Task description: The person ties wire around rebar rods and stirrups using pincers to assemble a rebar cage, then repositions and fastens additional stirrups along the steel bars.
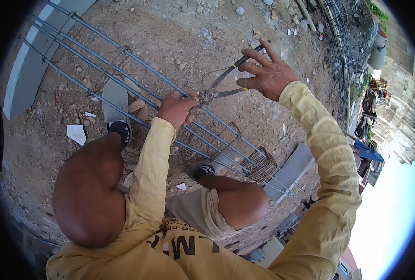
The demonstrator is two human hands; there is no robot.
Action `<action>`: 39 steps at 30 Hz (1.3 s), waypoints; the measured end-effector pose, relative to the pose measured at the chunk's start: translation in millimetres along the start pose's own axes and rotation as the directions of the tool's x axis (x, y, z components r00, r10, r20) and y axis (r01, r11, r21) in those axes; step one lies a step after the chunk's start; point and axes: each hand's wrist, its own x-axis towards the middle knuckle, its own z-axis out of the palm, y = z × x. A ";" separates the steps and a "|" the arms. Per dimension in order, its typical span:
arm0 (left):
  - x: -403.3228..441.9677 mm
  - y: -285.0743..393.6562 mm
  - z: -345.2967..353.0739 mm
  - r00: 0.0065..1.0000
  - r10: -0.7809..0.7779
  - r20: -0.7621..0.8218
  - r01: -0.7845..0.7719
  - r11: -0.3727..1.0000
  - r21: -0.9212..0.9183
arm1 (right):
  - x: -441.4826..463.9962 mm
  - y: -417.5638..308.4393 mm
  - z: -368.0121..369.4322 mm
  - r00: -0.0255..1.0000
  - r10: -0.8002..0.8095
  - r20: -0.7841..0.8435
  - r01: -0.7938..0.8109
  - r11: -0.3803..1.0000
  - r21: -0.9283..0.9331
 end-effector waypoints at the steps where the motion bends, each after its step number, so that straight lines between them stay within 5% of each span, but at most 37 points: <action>1: 0.7 -0.9 -1.1 1.000 0.001 0.004 -0.001 1.000 -0.001 | 1.2 2.5 1.1 1.000 -0.021 -0.018 0.021 1.000 -0.008; 8: 0.6 -0.8 -0.6 1.000 -0.007 -0.007 0.007 1.000 0.023 | 12.8 17.8 -6.9 0.974 -0.159 -0.163 0.143 0.984 -0.109; 14: 0.2 0.9 -1.0 1.000 -0.005 0.004 0.005 0.999 0.048 | 27.1 10.4 -24.4 0.990 -0.012 -0.138 0.008 0.999 -0.031; 26: -0.4 -0.5 0.5 1.000 0.004 0.000 -0.004 1.000 0.006 | 43.6 -2.9 -71.6 0.941 0.118 0.317 -0.141 0.989 0.048; 32: -3.6 3.7 2.6 1.000 -0.002 -0.009 0.002 1.000 -0.010 | 52.3 -9.6 -96.3 0.772 0.135 0.622 -0.283 0.948 0.146; 36: -1.0 0.2 1.8 1.000 -0.006 -0.006 0.006 1.000 -0.017 | 44.9 -15.8 -97.4 0.491 0.029 0.870 -0.684 0.632 0.365; 39: -3.0 2.4 2.3 1.000 -0.001 -0.011 0.001 1.000 -0.001 | 32.5 -20.2 -88.7 0.406 -0.052 0.912 -0.819 0.422 0.389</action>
